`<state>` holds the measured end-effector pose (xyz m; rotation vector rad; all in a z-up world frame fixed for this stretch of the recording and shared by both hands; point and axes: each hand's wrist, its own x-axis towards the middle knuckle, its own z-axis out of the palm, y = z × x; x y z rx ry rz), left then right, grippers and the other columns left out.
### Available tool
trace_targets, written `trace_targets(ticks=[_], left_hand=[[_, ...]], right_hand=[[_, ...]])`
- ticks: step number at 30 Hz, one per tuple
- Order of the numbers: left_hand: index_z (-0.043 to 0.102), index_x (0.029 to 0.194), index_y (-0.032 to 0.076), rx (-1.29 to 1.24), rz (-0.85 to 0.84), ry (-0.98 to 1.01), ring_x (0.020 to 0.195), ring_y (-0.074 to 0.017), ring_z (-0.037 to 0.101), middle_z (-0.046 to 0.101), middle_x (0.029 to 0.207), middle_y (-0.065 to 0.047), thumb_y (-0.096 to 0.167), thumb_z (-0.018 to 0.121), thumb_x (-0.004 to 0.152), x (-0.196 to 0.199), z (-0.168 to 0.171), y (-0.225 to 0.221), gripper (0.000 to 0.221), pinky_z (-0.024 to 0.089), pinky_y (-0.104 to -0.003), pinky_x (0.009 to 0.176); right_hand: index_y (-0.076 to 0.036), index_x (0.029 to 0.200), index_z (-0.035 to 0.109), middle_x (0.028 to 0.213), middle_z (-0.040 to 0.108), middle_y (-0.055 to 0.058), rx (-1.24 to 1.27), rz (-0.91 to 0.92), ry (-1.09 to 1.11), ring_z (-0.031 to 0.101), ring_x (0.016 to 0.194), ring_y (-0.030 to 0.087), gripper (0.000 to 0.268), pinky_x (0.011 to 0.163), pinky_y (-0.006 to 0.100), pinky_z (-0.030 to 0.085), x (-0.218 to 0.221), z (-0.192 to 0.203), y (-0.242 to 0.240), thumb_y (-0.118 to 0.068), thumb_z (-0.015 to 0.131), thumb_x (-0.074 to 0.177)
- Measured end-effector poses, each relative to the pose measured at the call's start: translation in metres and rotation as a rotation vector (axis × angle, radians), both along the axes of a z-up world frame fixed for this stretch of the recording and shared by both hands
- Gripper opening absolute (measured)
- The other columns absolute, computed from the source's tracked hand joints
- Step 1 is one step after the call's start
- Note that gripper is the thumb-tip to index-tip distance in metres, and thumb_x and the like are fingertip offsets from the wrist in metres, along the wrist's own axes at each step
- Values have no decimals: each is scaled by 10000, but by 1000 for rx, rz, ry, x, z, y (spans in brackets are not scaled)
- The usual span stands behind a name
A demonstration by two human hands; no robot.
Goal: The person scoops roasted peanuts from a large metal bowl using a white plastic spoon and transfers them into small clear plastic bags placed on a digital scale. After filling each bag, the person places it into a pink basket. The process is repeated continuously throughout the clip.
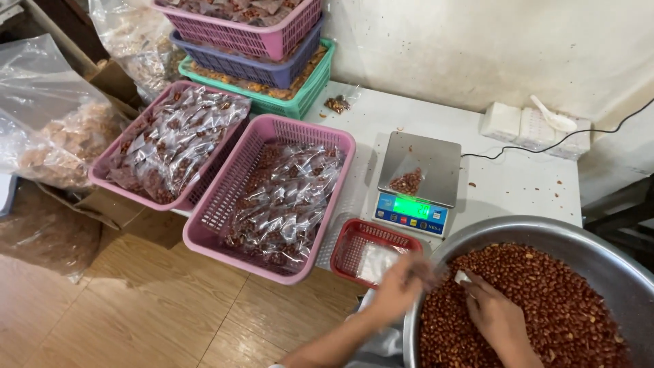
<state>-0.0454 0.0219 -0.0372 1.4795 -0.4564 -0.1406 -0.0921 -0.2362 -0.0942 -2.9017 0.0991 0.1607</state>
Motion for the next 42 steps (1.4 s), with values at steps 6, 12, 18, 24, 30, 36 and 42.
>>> trace_targets(ticks=[6,12,18,24,30,36,42], left_hand=[[602,1205,21,10,-77,-361,993,-356,651,635,1096,-177,9,457,1007,-31,-3,-22,246,520,-440,883],[596,1221,48,60,-88,-377,884,-279,666,641,1088,-138,-46,481,939,-34,-10,-24,319,547,-401,836],[584,1236,58,95,-59,-422,1013,-356,666,651,1151,-155,-8,482,945,-33,-10,-23,316,534,-435,897],[620,1236,74,122,-59,-404,992,-341,684,668,1144,-140,24,496,983,-36,-13,-25,286,550,-444,846],[612,1243,51,158,-81,-381,942,-332,683,659,1108,-144,16,496,976,-36,-18,-27,293,546,-441,793],[610,1231,60,153,-74,-393,984,-326,675,669,1139,-128,7,489,946,-34,-20,-26,314,541,-430,851],[613,1253,56,147,-81,-394,994,-301,681,685,1172,-102,-11,507,968,-34,-23,-28,311,550,-414,832]], right_hand=[[-328,1417,585,1586,480,-151,-3,52,134,582,1351,39,635,1009,286,565,-5,35,14,-366,758,807],[-465,1402,583,1572,487,-275,9,-87,157,670,1261,49,489,826,349,625,-4,57,23,-389,553,920],[-371,1504,500,1660,374,-198,78,-14,213,575,1352,-35,692,985,247,561,6,29,17,-331,669,834],[-384,1537,400,1672,311,-194,-133,133,154,553,1352,12,699,821,312,670,-3,4,5,-303,645,887],[-212,1324,673,1577,522,-136,73,120,-107,555,1362,5,638,969,264,570,-4,-1,-1,-213,810,700],[-310,1488,478,1664,365,-106,-38,226,-39,397,1506,151,645,1151,375,439,4,-7,9,-378,632,865],[-345,1235,659,1182,751,9,-39,164,285,765,1053,237,338,839,405,584,-12,20,-1,-437,479,964]])
